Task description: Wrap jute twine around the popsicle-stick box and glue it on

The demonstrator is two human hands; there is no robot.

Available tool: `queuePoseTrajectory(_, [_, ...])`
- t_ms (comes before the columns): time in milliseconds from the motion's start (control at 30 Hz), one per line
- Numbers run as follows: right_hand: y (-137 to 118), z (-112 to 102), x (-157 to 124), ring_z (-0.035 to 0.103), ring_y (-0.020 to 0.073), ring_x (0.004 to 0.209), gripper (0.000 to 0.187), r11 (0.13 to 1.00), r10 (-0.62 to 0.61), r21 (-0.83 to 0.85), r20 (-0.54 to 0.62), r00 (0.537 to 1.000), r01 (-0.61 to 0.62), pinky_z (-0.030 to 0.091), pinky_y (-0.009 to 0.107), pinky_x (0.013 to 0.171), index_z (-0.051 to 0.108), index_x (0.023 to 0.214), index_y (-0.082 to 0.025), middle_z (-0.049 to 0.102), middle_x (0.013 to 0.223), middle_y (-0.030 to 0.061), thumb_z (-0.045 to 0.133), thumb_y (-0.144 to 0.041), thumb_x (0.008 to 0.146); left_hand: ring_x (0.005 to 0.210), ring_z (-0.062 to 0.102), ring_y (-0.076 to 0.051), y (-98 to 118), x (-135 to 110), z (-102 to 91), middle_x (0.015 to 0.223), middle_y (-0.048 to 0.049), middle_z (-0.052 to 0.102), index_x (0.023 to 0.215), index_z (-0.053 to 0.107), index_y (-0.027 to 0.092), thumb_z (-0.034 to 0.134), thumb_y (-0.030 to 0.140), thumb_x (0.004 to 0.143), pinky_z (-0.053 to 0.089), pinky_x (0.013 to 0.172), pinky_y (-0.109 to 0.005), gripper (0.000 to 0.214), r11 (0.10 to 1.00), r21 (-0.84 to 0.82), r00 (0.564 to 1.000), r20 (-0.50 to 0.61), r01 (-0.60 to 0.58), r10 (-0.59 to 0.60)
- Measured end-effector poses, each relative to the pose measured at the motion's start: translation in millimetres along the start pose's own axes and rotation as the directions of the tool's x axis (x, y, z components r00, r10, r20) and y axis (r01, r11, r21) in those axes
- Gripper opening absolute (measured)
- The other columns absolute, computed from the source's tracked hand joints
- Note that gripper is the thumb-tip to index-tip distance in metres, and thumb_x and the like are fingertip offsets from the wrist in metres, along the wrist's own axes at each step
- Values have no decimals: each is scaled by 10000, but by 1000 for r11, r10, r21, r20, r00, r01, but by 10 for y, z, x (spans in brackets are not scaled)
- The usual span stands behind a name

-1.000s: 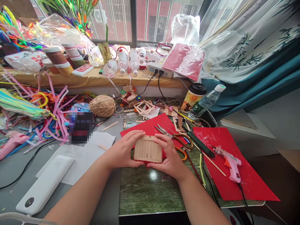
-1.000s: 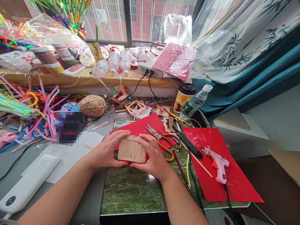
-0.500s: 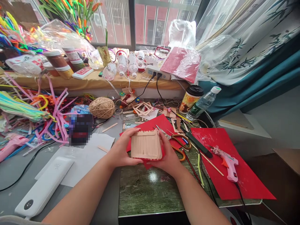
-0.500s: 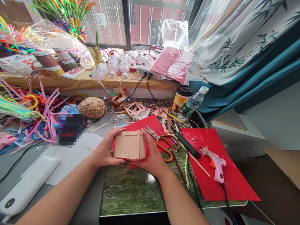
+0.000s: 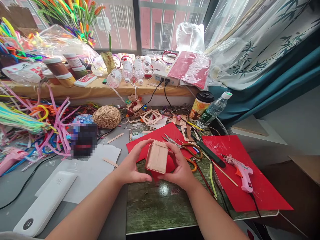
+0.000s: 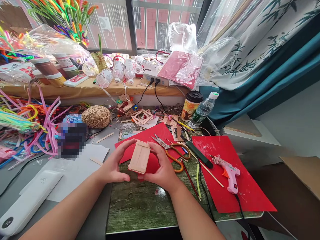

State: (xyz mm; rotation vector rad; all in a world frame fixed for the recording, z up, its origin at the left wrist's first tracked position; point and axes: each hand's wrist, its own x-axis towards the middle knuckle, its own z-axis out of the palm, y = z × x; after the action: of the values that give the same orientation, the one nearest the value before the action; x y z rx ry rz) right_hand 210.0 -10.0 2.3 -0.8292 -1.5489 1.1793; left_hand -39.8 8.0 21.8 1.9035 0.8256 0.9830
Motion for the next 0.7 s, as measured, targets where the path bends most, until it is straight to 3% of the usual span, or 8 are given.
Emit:
queuePoseTrajectory(100, [-6,18,-40,500,351,1459,1085,997,-17,-74,4,1000,17,400,561,1232,422,1556,-357,436,1631,114,996,-456,640,1493,409,-419,-21,-22,16,1633,-168,377,1643,305,317,922,625,670,340,1255,-586,1192,999,31,1000,-10,-30,30])
queuePoseTrajectory(267, [-42,1,-59,437,375,1494,1088,987,-104,-116,46,994,108,359,583,1251,389,1594,-343,425,1637,110,948,-531,680,1521,322,-442,-2,-30,34,1599,-156,382,1632,338,318,930,566,674,320,1258,-607,1153,994,101,999,-3,-47,47])
queuePoseTrajectory(433, [-119,-7,-43,440,377,1473,1030,940,-204,-266,70,977,215,360,586,1240,382,1594,-334,470,1592,96,892,-346,700,1535,312,-433,52,-31,110,1627,-178,352,1624,312,286,928,571,666,353,1243,-599,1173,998,42,999,-6,-52,52])
queuePoseTrajectory(700, [-141,43,-88,485,409,1407,1048,899,-283,-340,31,958,277,380,613,1212,384,1579,-315,504,1542,99,837,-317,634,1397,509,-433,26,-53,219,1522,-178,530,1585,406,244,903,603,584,403,1198,-591,1175,952,263,974,-118,-156,192])
